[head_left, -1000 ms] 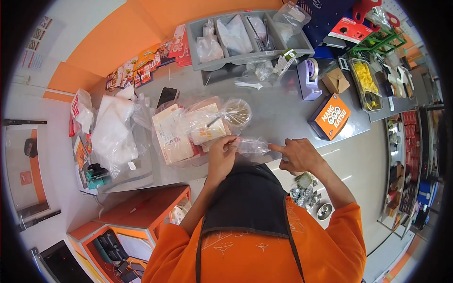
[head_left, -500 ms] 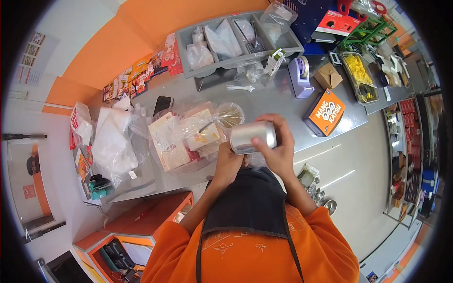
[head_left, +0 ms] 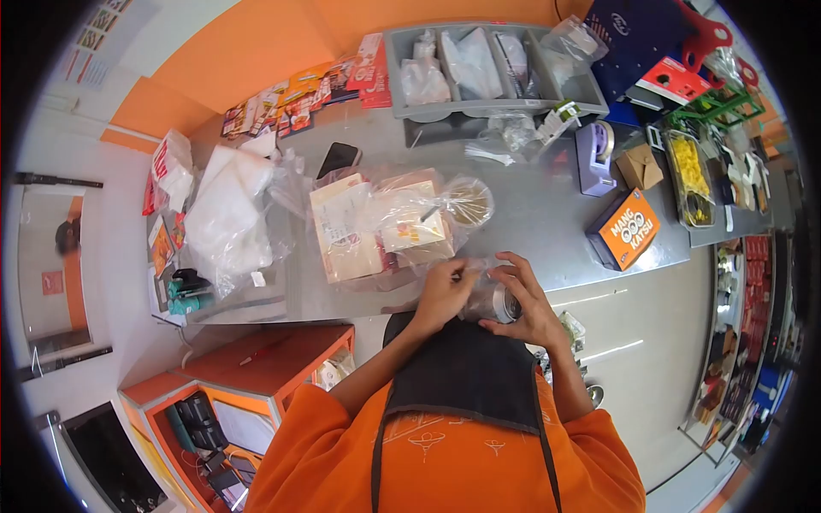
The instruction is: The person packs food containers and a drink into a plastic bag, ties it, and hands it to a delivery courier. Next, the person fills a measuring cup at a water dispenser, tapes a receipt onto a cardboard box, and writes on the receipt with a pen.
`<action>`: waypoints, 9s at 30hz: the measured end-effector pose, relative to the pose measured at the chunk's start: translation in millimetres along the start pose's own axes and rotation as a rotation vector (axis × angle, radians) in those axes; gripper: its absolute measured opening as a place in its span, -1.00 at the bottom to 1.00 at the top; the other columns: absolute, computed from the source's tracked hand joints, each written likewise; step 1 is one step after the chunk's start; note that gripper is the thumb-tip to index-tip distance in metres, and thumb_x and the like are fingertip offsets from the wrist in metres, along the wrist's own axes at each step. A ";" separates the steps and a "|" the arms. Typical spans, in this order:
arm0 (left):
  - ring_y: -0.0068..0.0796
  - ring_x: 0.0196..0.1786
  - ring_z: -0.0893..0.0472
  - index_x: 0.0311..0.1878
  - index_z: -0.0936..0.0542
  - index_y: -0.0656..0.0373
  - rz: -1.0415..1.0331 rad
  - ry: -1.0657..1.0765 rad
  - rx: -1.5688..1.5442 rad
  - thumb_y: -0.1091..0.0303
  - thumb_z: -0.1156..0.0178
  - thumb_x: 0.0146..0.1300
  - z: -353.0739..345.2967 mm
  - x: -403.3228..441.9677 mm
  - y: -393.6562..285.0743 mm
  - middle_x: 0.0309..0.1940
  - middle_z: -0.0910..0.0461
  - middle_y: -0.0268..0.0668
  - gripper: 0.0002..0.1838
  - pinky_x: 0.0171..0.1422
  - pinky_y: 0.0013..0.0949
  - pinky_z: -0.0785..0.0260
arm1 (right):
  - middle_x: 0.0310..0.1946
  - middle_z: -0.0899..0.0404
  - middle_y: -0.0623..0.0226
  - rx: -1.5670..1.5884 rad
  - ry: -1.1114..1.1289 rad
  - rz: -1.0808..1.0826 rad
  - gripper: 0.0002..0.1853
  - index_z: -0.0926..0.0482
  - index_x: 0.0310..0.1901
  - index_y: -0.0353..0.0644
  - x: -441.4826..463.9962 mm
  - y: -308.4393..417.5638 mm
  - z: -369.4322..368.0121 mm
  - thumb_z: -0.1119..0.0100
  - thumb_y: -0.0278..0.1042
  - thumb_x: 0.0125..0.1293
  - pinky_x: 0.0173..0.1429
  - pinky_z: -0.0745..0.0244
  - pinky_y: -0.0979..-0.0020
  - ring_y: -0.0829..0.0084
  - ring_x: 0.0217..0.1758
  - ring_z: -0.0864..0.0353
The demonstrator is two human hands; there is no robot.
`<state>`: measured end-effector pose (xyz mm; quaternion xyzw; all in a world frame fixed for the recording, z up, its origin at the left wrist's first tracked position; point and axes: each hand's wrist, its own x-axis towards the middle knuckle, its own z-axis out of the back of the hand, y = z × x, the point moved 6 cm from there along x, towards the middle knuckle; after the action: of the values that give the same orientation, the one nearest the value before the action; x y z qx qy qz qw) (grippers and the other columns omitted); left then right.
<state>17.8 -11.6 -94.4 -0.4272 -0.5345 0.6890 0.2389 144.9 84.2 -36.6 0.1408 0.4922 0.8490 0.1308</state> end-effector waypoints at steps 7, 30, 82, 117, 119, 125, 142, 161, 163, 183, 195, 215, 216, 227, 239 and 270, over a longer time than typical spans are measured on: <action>-0.69 -0.45 -0.36 0.07 -0.62 0.27 -0.102 0.297 0.107 0.30 -0.41 0.25 -4.9 -1.1 -33.2 -0.53 -0.45 -0.48 -0.62 -0.32 -0.49 -0.27 | 0.23 -0.46 0.04 0.261 -0.095 -0.201 -0.25 -0.44 0.29 -0.29 -3.1 -35.3 -23.2 -0.54 -0.42 0.02 0.34 -0.41 0.29 0.26 0.28 -0.51; -0.53 -0.05 -0.55 0.19 -0.46 0.17 -0.158 0.064 -0.296 0.57 -0.28 0.31 -14.4 21.6 10.6 -0.09 -0.52 -0.28 -0.59 -0.03 -0.40 -0.55 | -0.17 -0.50 0.40 0.672 -0.738 -0.467 -0.71 -0.49 -0.02 -0.25 -21.9 -73.9 4.2 -0.34 -0.35 0.35 0.09 -0.38 0.49 0.58 -0.06 -0.42; -0.40 -0.11 -0.63 -0.02 -0.47 0.37 -0.095 0.170 -0.483 0.41 0.02 0.55 -29.9 -8.4 -1.6 -0.19 -0.64 -0.12 -0.81 -0.01 -0.38 -0.49 | -0.47 -0.31 0.23 0.274 -0.518 -0.813 -0.50 -0.36 -0.26 -0.34 -42.2 -97.4 -16.8 -0.37 -0.02 0.31 -0.30 -0.35 0.33 0.42 -0.39 -0.33; -0.42 -0.17 -0.66 -0.11 -0.69 0.31 -0.480 -0.035 0.109 0.54 -0.40 0.17 13.6 -21.2 -92.2 -0.23 -0.70 -0.19 -0.79 -0.03 -0.38 -0.48 | 0.00 -0.60 0.25 0.499 -0.332 -0.228 -0.64 -0.50 0.06 -0.30 16.1 12.6 -7.5 -0.31 -0.69 0.25 0.08 -0.55 0.44 0.51 -0.01 -0.65; -0.42 -0.13 -0.66 -0.07 -0.68 0.30 -0.519 -0.072 0.124 0.55 -0.40 0.17 13.9 -23.5 -95.5 -0.18 -0.69 -0.19 -0.76 0.01 -0.38 -0.47 | -0.07 -0.62 0.28 0.522 -0.374 -0.253 -0.71 -0.54 0.00 -0.33 16.0 4.1 -8.2 -0.31 -0.69 0.26 0.09 -0.55 0.45 0.51 -0.01 -0.65; -0.41 -0.06 -0.65 -0.03 -0.67 0.31 -0.471 -0.048 0.129 0.60 -0.40 0.16 15.3 -12.8 -73.3 -0.15 -0.67 -0.20 -0.71 0.08 -0.39 -0.45 | -0.13 -0.66 0.26 0.502 -0.408 -0.173 -0.81 -0.59 -0.09 -0.39 24.1 4.2 5.0 -0.28 -0.70 0.26 0.16 -0.58 0.44 0.47 -0.01 -0.68; -0.55 -0.04 -0.65 0.04 -0.57 0.37 -0.306 -0.329 -0.204 0.60 -0.27 0.35 0.3 -20.9 -51.1 -0.17 -0.68 -0.22 -0.78 0.12 -0.50 -0.50 | -0.16 -0.71 0.11 0.679 -0.326 -0.174 -0.70 -0.48 0.02 -0.29 29.5 0.2 24.0 -0.34 -0.51 0.31 -0.08 -0.67 0.35 0.37 -0.12 -0.74; -0.50 0.00 -0.57 0.09 -0.60 0.32 -0.380 0.344 0.043 0.54 -0.30 0.33 8.9 9.8 -15.5 -0.05 -0.61 -0.29 -0.72 0.14 -0.40 -0.39 | -0.28 -0.64 0.41 0.613 -0.283 -0.423 -0.65 -0.62 0.04 -0.33 16.2 -17.4 0.8 -0.39 -0.63 0.20 -0.10 -0.55 0.52 0.63 -0.19 -0.59; -0.54 -0.03 -0.54 0.06 -0.60 0.30 -0.395 0.349 0.046 0.60 -0.28 0.31 8.8 9.6 -25.5 -0.09 -0.61 -0.29 -0.74 0.12 -0.41 -0.37 | -0.26 -0.64 0.39 0.658 -0.276 -0.440 -0.63 -0.59 0.08 -0.33 12.4 -17.0 6.1 -0.36 -0.66 0.22 -0.06 -0.54 0.54 0.62 -0.18 -0.60; -0.64 -0.14 -0.49 0.15 -0.49 0.27 -0.262 0.311 -0.343 0.29 -0.03 0.57 -4.1 21.2 -18.2 -0.26 -0.53 -0.38 -0.73 -0.01 -0.51 -0.33 | -0.40 -0.52 0.22 -0.151 -0.311 -0.208 -0.92 -0.63 -0.25 -0.37 19.6 43.1 39.3 -0.32 -0.57 0.26 -0.26 -0.45 0.35 0.33 -0.37 -0.56; -0.10 -0.54 -0.42 -0.27 -0.55 0.38 -0.484 0.452 0.192 0.22 -0.06 0.51 -23.4 19.3 -44.8 -0.62 -0.42 -0.01 -0.64 -0.37 -0.14 -0.31 | -0.20 -0.64 0.15 -0.119 -0.287 -0.031 -0.74 -0.68 -0.06 -0.31 34.3 43.8 39.3 -0.39 -0.54 0.20 -0.13 -0.51 0.41 0.26 -0.21 -0.67; 0.03 -0.07 -0.54 0.40 -0.31 0.42 -0.575 0.180 0.361 0.29 0.03 0.52 -29.2 6.6 -34.3 -0.10 -0.51 0.09 -0.49 0.08 -0.10 -0.42 | -0.22 -0.59 0.29 0.187 -0.481 -0.121 -0.65 -0.50 -0.17 -0.25 13.5 -11.8 -18.9 -0.33 -0.78 0.03 0.04 -0.53 0.39 0.38 -0.10 -0.64; -0.08 -0.01 -0.46 0.43 -0.25 0.46 -0.699 0.193 0.632 0.32 -0.06 0.44 -33.1 -0.4 -34.4 -0.12 -0.40 -0.01 -0.41 0.11 -0.14 -0.41 | -0.23 -0.60 0.30 0.181 -0.423 -0.202 -0.63 -0.48 -0.15 -0.25 10.8 -21.3 -15.2 -0.33 -0.79 0.02 0.02 -0.53 0.40 0.40 -0.13 -0.65; -0.19 -0.09 -0.50 0.37 -0.34 0.50 -0.790 0.017 0.748 0.29 -0.18 0.37 -27.4 -4.7 -22.5 -0.17 -0.39 -0.09 -0.39 0.03 -0.29 -0.48 | -0.48 -0.63 0.08 -0.280 -0.532 -0.337 -0.60 -0.56 0.09 -0.29 15.5 -21.5 -29.7 -0.23 -0.64 0.16 -0.36 -0.45 0.37 0.35 -0.45 -0.66; -0.06 -0.09 -0.49 0.33 -0.44 0.39 -0.794 -0.080 0.538 0.48 -0.14 0.29 -7.5 -5.8 -39.2 -0.16 -0.37 -0.07 -0.48 0.09 -0.09 -0.40 | -0.13 -0.74 0.16 0.818 -0.637 -0.488 -0.69 -0.61 0.07 -0.51 -8.7 -62.9 -27.1 -0.28 -0.53 0.35 0.15 -0.49 0.49 0.52 -0.13 -0.66; -0.53 -0.12 -0.65 -0.05 -0.69 0.36 -0.284 0.113 -0.002 0.47 -0.29 0.36 -10.0 29.0 -12.1 -0.16 -0.71 -0.23 -0.82 0.01 -0.46 -0.48 | -0.13 -0.72 0.22 0.833 -0.389 -0.336 -0.64 -0.54 0.13 -0.35 10.1 -59.6 -6.4 -0.28 -0.66 0.31 0.18 -0.61 0.43 0.46 0.00 -0.70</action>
<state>9.6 20.3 -93.3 -0.3857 -0.5758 0.6227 0.3633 138.1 111.5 -90.6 0.2560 0.7724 0.5048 0.2881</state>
